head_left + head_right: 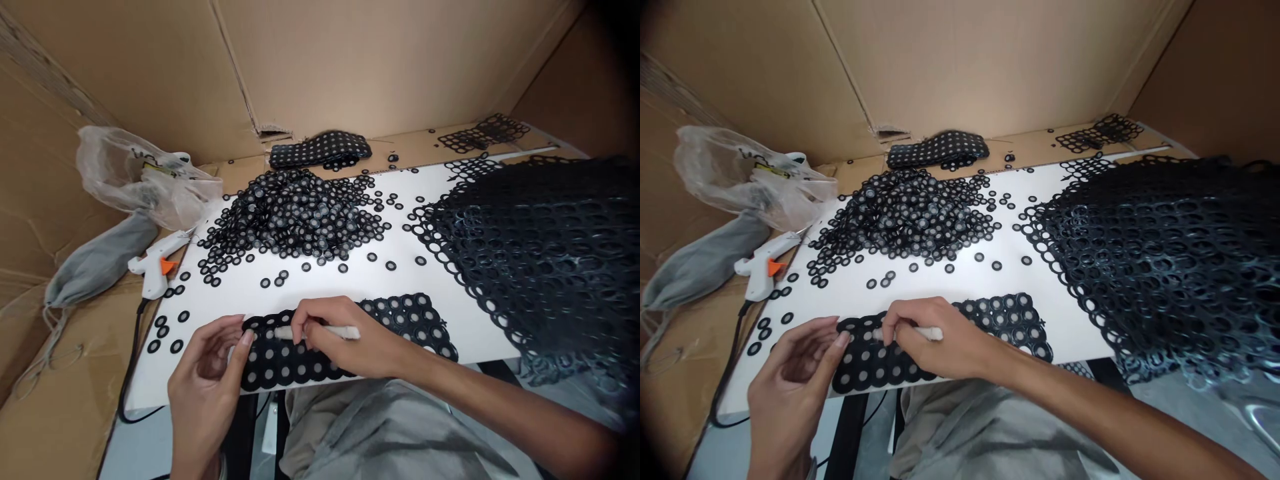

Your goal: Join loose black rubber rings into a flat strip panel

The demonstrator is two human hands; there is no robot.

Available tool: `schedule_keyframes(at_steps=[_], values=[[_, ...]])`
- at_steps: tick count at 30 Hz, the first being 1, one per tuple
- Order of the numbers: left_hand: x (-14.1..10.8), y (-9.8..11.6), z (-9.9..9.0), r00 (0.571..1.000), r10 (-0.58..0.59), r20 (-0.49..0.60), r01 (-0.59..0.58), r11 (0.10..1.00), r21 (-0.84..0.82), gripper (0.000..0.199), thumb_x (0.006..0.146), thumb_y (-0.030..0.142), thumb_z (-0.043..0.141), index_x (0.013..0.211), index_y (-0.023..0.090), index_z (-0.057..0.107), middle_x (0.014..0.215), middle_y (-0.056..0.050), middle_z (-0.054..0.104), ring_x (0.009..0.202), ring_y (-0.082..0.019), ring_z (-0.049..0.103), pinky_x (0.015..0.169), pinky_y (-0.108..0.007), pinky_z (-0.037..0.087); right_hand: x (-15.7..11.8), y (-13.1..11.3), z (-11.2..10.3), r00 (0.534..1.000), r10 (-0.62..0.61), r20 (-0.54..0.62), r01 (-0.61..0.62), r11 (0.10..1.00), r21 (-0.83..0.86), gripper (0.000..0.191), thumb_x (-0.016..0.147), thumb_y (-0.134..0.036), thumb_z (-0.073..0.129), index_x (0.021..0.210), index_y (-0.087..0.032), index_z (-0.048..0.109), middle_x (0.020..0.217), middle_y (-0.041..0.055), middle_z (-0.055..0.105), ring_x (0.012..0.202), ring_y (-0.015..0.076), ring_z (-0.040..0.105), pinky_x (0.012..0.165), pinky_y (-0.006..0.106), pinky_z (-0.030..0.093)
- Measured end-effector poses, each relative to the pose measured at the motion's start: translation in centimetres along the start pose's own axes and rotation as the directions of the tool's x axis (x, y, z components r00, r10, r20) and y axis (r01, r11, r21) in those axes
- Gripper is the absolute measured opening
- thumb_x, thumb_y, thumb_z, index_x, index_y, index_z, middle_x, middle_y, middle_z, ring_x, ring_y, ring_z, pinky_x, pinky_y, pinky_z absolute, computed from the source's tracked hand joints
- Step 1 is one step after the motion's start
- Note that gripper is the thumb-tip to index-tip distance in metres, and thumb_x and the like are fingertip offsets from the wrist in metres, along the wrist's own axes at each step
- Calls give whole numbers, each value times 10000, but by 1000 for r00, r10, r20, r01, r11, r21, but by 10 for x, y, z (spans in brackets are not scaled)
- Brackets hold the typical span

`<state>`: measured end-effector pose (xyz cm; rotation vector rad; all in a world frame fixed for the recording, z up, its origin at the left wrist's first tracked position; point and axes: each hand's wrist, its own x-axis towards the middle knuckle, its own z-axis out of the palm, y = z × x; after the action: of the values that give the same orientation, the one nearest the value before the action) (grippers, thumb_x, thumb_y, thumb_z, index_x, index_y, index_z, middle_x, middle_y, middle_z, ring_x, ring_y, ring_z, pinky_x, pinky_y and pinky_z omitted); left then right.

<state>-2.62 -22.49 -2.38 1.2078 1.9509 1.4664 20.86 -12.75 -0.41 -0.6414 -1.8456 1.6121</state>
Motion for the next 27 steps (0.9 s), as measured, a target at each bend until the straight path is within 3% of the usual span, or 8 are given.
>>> schedule_keyframes(at_steps=[3, 6, 11, 15, 20, 24, 27], values=[[3, -2, -3, 999, -27, 40, 27, 1000, 10, 387, 874, 467, 947, 1166, 256, 805, 1122, -47, 830, 1003, -211, 798, 967, -286, 661, -2, -4, -6, 999, -8, 37, 9, 999, -46, 261, 1120, -103, 530, 1063, -225, 754, 1035, 7, 807, 905, 173, 731, 879, 289, 547], [6, -5, -8, 992, -36, 119, 33, 999, 30, 411, 924, 523, 898, 1229, 269, 793, 1147, -55, 823, 1032, -226, 793, 968, -302, 652, -7, -7, -12, 996, -37, 84, 49, 987, -151, 183, 1192, -292, 590, 1213, -230, 761, 1173, 55, 824, 1070, 221, 755, 1003, 346, 546], [4, -4, -8, 943, -52, 329, -16, 979, 201, 481, 1029, 600, 759, 1433, 339, 748, 1333, -52, 803, 1171, -256, 757, 983, -331, 611, -11, -3, -11, 986, -93, 139, 115, 981, -159, 336, 1222, -417, 558, 1034, -215, 750, 1032, 60, 788, 1019, 229, 717, 955, 350, 523], [1, -2, 0, 959, -86, 272, 13, 966, 258, 477, 989, 632, 794, 1371, 347, 782, 1293, -43, 829, 1199, -291, 768, 992, -370, 605, -15, -1, -13, 998, -43, 44, 48, 992, -121, 480, 1236, -448, 490, 843, -222, 647, 851, 19, 685, 841, 198, 662, 817, 331, 490], [2, -3, 1, 966, -78, 247, 13, 967, 255, 454, 969, 634, 808, 1312, 336, 801, 1299, -42, 834, 1230, -307, 767, 1039, -395, 599, -23, -3, -21, 998, 58, -12, -58, 996, -72, 504, 1241, -445, 444, 814, -224, 596, 841, 9, 661, 807, 184, 650, 796, 323, 485], [1, -1, 0, 972, -66, 224, 8, 967, 253, 427, 973, 619, 816, 1286, 330, 808, 1311, -41, 830, 1222, -304, 765, 1122, -420, 573, -23, -3, -20, 999, 43, -4, -43, 997, -71, 504, 1245, -458, 436, 832, -227, 609, 849, 13, 663, 818, 192, 652, 805, 324, 493], [-2, 1, -1, 976, -68, 205, 26, 979, 202, 386, 961, 596, 848, 1237, 326, 825, 1243, -33, 841, 1152, -282, 781, 1070, -385, 610, -21, -1, -17, 1000, 8, 4, -7, 994, -109, 480, 1241, -429, 455, 834, -230, 613, 852, 16, 678, 818, 194, 663, 812, 326, 495]])
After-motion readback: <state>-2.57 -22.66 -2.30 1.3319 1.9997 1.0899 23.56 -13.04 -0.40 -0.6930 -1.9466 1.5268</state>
